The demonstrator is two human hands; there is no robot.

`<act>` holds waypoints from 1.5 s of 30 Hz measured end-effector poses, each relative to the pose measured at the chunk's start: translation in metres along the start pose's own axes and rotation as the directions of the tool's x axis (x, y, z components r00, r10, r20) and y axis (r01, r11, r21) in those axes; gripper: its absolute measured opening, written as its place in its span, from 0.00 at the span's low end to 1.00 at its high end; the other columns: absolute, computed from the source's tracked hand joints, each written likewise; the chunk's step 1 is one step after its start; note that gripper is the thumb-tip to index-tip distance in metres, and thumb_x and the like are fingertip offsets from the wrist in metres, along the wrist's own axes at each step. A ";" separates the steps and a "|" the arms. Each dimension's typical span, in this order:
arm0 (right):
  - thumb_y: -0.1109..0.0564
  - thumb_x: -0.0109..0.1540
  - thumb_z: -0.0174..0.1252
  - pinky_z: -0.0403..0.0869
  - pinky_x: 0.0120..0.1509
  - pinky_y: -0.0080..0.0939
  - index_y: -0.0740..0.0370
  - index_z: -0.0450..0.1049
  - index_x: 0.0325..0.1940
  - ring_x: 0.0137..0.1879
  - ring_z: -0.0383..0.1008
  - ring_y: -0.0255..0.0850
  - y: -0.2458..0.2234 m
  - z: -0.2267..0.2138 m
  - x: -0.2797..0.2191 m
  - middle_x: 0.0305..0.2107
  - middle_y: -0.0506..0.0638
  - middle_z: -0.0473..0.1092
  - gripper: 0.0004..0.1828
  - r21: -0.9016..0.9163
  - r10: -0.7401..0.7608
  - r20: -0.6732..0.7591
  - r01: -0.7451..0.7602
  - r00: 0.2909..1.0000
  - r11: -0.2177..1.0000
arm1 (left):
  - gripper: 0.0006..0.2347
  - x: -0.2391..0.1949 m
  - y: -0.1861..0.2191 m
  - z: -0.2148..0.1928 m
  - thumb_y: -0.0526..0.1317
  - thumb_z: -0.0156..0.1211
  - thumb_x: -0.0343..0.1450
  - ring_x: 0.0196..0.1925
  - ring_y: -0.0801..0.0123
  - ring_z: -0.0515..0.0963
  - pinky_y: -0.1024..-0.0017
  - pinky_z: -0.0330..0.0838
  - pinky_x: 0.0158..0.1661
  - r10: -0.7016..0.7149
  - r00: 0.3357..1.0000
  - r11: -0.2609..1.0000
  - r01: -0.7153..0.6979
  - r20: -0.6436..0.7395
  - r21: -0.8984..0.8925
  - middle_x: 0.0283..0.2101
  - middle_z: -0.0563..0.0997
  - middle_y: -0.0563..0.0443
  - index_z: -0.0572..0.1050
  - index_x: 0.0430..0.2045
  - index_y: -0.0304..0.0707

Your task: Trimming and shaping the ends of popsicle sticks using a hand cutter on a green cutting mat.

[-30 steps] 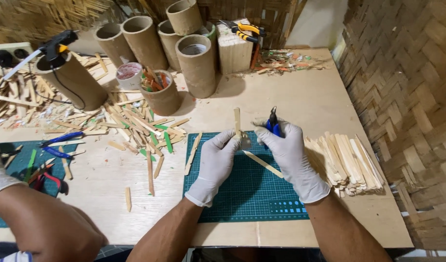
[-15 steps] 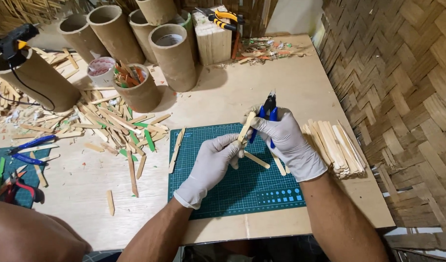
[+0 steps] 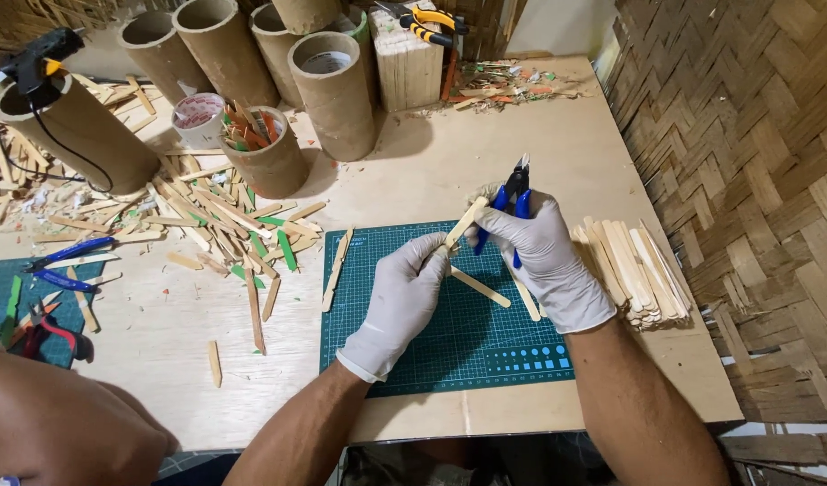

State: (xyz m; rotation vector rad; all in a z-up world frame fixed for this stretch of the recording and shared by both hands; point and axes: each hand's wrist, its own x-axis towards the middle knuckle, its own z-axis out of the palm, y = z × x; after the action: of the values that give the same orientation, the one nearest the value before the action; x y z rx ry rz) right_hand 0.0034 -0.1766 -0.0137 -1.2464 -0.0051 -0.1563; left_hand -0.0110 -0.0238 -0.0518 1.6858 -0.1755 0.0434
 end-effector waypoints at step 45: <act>0.69 0.59 0.65 0.82 0.36 0.36 0.63 0.78 0.38 0.27 0.78 0.37 0.015 0.001 0.006 0.22 0.50 0.74 0.06 -0.082 -0.059 -0.239 0.040 0.969 0.996 | 0.22 0.014 -0.007 -0.035 0.37 0.66 0.71 0.31 0.60 0.81 0.64 0.78 0.34 0.436 0.899 0.774 -0.401 0.046 0.491 0.34 0.80 0.47 0.70 0.61 0.43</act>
State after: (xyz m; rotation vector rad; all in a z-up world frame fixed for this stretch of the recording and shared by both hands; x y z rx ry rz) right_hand 0.0115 -0.1713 -0.0269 -1.2972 0.1815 -0.3536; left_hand 0.0060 0.0100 -0.0522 2.1196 -0.5247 0.5257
